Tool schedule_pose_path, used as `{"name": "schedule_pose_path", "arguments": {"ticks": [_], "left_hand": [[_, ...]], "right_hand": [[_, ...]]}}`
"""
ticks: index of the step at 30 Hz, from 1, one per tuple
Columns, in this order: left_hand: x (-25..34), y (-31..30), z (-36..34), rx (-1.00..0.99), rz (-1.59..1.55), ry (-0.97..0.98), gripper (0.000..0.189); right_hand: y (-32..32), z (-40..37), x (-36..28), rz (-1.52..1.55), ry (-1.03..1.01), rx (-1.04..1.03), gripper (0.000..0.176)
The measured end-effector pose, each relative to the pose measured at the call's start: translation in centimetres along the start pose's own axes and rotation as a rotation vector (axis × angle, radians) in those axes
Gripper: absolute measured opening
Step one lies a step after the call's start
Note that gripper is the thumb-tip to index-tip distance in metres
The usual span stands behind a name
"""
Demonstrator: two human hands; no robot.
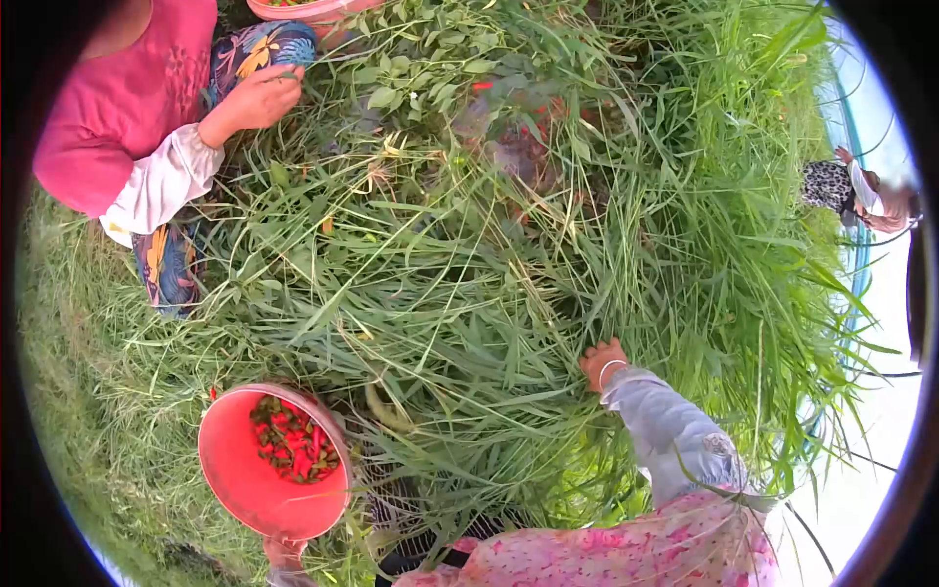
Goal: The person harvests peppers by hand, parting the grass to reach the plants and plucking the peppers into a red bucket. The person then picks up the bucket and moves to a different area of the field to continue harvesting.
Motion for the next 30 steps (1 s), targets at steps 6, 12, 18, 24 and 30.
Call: {"name": "schedule_pose_path", "arguments": {"ticks": [6,12,18,24,30], "left_hand": [[0.3,2.2,-2.7,0.162,0.042,-0.023,0.052],[2.1,5.1,-4.2,0.222,0.079,0.052,0.051],[1.7,3.4,-3.0,0.235,0.126,0.079,0.031],[1.4,3.7,-3.2,0.159,0.088,0.109,0.052],[1.4,4.2,-3.3,0.116,0.122,0.115,0.047]], "right_hand": [[-2.3,0.3,-0.9,0.119,0.116,0.214,0.061],[-11.8,-7.0,-1.1,0.155,0.045,0.471,0.047],[-32.0,-12.6,-1.2,0.205,-0.107,1.054,0.045],[-22.5,8.6,-2.6,0.767,0.061,0.599,0.083],[-7.5,7.7,-9.3,0.361,-0.056,0.396,0.072]]}}
Point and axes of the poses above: each hand's wrist, its own z-axis towards the middle knuckle, its own y-axis out of the palm, x = y × z, the point moved 8 cm from there along z, towards the middle knuckle, and after that the axes turned 8 degrees about -y, right-handed, at the moved point
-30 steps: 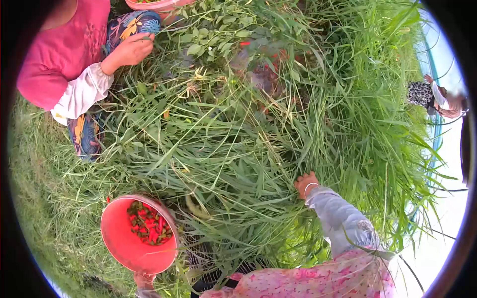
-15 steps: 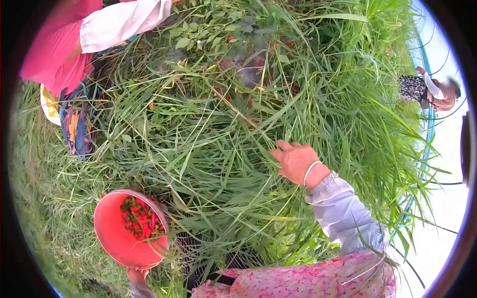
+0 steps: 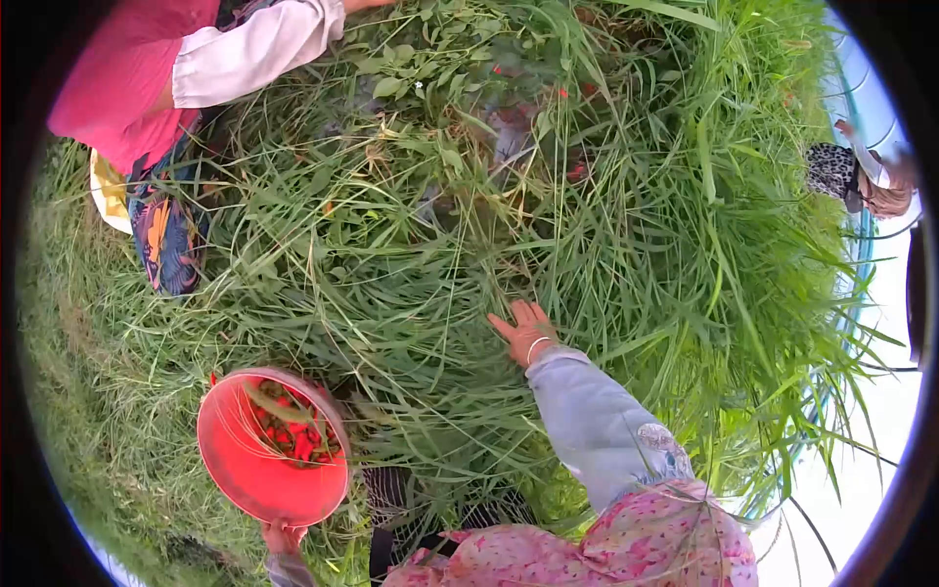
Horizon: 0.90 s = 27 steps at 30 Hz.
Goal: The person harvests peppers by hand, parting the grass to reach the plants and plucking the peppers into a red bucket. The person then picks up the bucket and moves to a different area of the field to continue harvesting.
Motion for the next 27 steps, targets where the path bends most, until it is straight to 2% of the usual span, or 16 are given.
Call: {"name": "schedule_pose_path", "arguments": {"ticks": [3,6,9,11,13,16,18,19,23,26,27], "left_hand": [[0.1,-0.2,0.5,-0.046,-0.033,-0.025,0.053],[0.1,-0.1,0.0,-0.032,-0.022,-0.048,0.049],[0.2,0.4,-0.3,-0.013,-0.001,-0.058,0.047],[-0.1,-0.3,0.0,0.033,0.019,-0.090,0.048],[-0.7,-1.1,1.5,-0.006,-0.018,-0.103,0.044],[-0.5,-1.7,1.8,-0.065,0.039,-0.099,0.041],[0.4,-1.2,1.0,-0.065,0.090,-0.077,0.040],[-0.9,-3.1,3.7,-0.097,0.060,-0.104,0.039],[2.6,-2.1,-2.5,-0.019,0.039,-0.119,0.024],[3.4,-4.3,-3.1,-0.086,0.052,-0.085,0.025],[3.5,-5.2,-3.1,-0.075,0.055,-0.100,0.036]], "right_hand": [[-0.1,-1.3,1.3,-0.044,-0.011,0.087,0.069],[-0.6,-1.5,0.7,-0.040,0.100,-0.046,0.060],[-0.5,-1.6,0.6,-0.202,0.104,0.184,0.059],[-2.6,-4.4,0.0,-0.079,0.103,0.200,0.053],[-4.9,-7.8,-1.3,0.048,0.082,0.237,0.044],[-6.8,-13.5,-4.8,0.048,0.043,0.028,0.046],[-4.4,-16.3,-5.3,0.010,0.051,-0.041,0.048],[-3.7,-17.5,-5.5,0.019,0.070,-0.082,0.047],[-1.0,-20.9,-5.3,0.033,0.151,-0.112,0.045],[-0.8,-23.1,-5.2,0.032,0.262,-0.199,0.044],[0.1,-23.4,-4.7,0.034,0.320,-0.224,0.042]]}}
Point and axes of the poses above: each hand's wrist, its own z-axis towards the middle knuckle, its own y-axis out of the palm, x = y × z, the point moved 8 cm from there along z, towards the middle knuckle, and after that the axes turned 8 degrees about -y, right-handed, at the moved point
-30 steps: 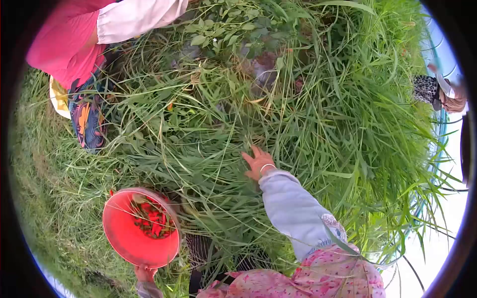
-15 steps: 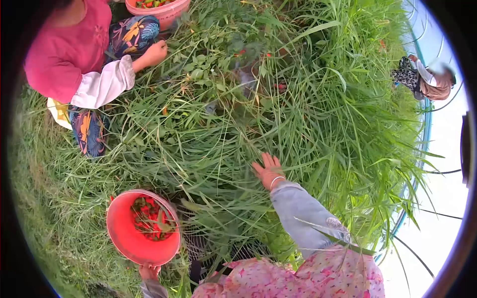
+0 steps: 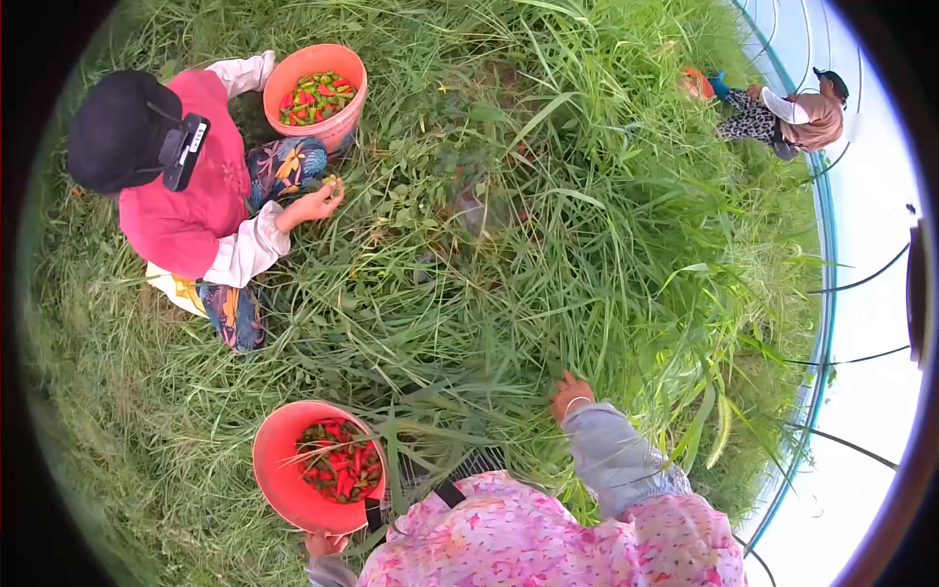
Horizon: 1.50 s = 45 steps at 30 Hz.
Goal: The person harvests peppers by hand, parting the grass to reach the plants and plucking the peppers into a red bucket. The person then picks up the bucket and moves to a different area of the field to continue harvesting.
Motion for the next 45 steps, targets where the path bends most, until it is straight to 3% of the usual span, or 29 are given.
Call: {"name": "schedule_pose_path", "arguments": {"ticks": [3,4,7,9,11,13,14,18,20,25,26,28,30,32,33,35,37,40,45], "left_hand": [[1.0,-0.2,0.8,-0.394,-0.027,-0.012,0.027],[1.1,-1.2,0.2,-0.148,-0.036,0.028,0.020],[2.5,0.8,-4.8,-0.016,-0.079,0.064,0.015],[3.1,-1.0,-3.6,-0.059,0.011,0.058,0.013],[4.1,-1.2,-4.0,-0.062,0.067,0.100,0.016],[4.9,-0.4,-4.1,-0.072,0.099,0.145,0.018],[5.4,-0.1,-4.0,-0.068,0.101,0.158,0.018],[6.8,1.2,-4.7,-0.026,0.099,0.160,0.015],[7.5,2.0,-5.3,0.000,0.070,0.166,0.014],[8.3,5.9,-7.2,0.109,-0.004,0.157,0.011],[8.1,7.2,-7.6,0.144,-0.028,0.156,0.011],[8.2,9.3,-8.7,0.255,-0.039,0.161,0.010],[8.8,12.0,-10.4,0.299,-0.038,0.180,0.009],[9.6,15.9,-10.6,0.157,-0.126,0.170,0.012],[10.7,19.0,-12.4,0.070,-0.168,0.193,0.014],[12.2,23.0,-13.5,-0.034,-0.199,0.219,0.019],[12.7,24.6,-13.1,-0.057,-0.171,0.223,0.023],[13.1,28.8,-14.8,-0.083,-0.053,0.214,0.025],[14.1,32.6,-16.2,0.067,0.197,0.186,0.025]], "right_hand": [[2.5,0.7,0.6,0.038,0.064,0.022,0.040],[3.0,1.0,0.5,0.036,0.071,0.011,0.040],[4.0,2.0,0.6,0.031,0.079,-0.029,0.040],[5.9,3.1,0.5,0.052,0.064,-0.064,0.041],[15.8,10.8,1.4,0.153,0.041,0.064,0.043],[17.4,12.6,0.1,0.165,-0.229,0.016,0.044],[7.9,4.2,-0.1,0.110,-0.053,0.484,0.026],[10.7,7.0,0.0,0.216,-0.080,0.108,0.036],[10.6,8.6,0.7,0.385,-0.208,0.124,0.036],[8.5,9.6,3.6,1.299,-0.141,0.064,0.030],[6.8,11.0,4.7,1.260,-0.210,0.105,0.029],[4.5,18.8,7.2,0.656,-0.654,0.359,0.029],[6.0,18.8,7.1,0.849,-0.526,0.135,0.026],[-3.9,12.6,10.2,1.274,-0.158,-0.127,0.020],[-8.6,10.9,11.4,1.307,-0.152,-0.062,0.017],[-11.1,13.3,13.4,1.276,-0.245,-0.066,0.016],[-13.1,14.4,15.4,1.510,-0.324,-0.036,0.016],[-16.8,12.6,18.8,1.544,-0.230,0.212,0.018],[-13.2,14.2,23.8,1.451,-0.186,0.321,0.021]]}}
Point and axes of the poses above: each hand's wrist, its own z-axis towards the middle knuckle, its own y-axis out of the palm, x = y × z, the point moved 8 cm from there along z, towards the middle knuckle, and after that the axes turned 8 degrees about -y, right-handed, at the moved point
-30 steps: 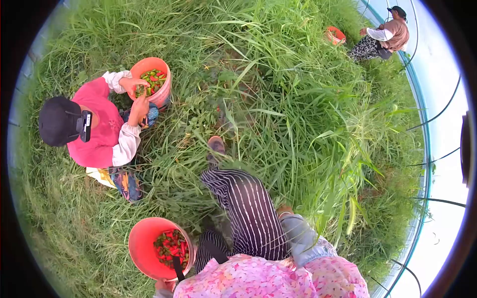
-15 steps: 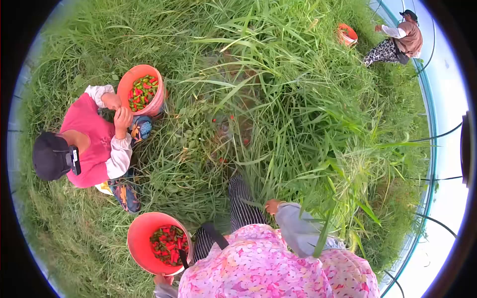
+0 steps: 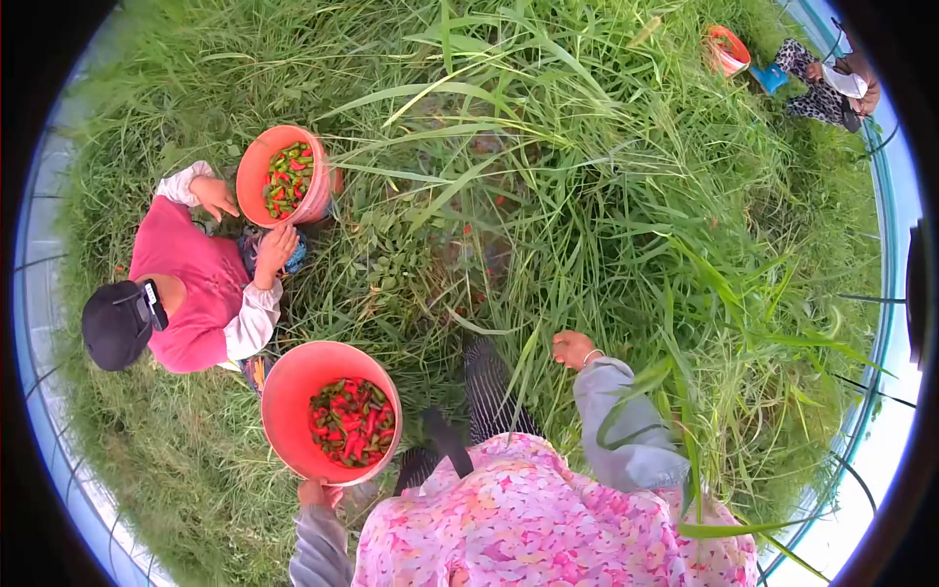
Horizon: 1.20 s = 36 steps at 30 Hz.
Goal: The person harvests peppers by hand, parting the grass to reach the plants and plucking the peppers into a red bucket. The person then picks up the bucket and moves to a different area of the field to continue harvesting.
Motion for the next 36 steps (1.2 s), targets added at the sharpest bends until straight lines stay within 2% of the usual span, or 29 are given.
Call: {"name": "schedule_pose_path", "arguments": {"ticks": [4,10,11,14,20,24,28,31,36], "left_hand": [[3.0,2.4,-5.5,0.134,0.196,0.033,0.024],[6.4,7.0,-12.2,0.011,0.248,0.129,0.028],[6.9,8.1,-12.2,-0.020,0.237,0.132,0.030],[7.6,11.5,-10.0,-0.041,0.259,0.156,0.034],[8.5,20.5,-4.2,-0.212,0.332,0.183,0.034],[9.7,24.7,-3.3,-0.181,0.390,0.196,0.032],[11.3,25.4,-1.5,-0.099,0.411,0.180,0.030],[11.7,26.2,-0.6,-0.098,0.424,0.162,0.029],[12.5,29.3,-2.5,-0.025,0.427,0.152,0.028]], "right_hand": [[-2.2,-1.1,1.1,0.249,0.100,0.127,0.021],[-1.5,-1.4,2.1,0.245,0.139,0.152,0.023],[-1.1,-1.6,1.4,0.233,0.168,0.153,0.026],[0.0,-0.8,0.3,0.258,0.078,0.089,0.025],[-0.4,-2.9,-4.4,0.362,-0.007,0.129,0.028],[-2.1,-2.4,-1.7,0.208,0.040,0.123,0.030],[-3.6,-2.5,-0.4,0.248,0.190,0.136,0.032],[-3.8,-1.4,0.3,0.285,0.184,0.102,0.030],[-4.5,-0.5,-2.6,0.294,0.096,0.085,0.028]]}}
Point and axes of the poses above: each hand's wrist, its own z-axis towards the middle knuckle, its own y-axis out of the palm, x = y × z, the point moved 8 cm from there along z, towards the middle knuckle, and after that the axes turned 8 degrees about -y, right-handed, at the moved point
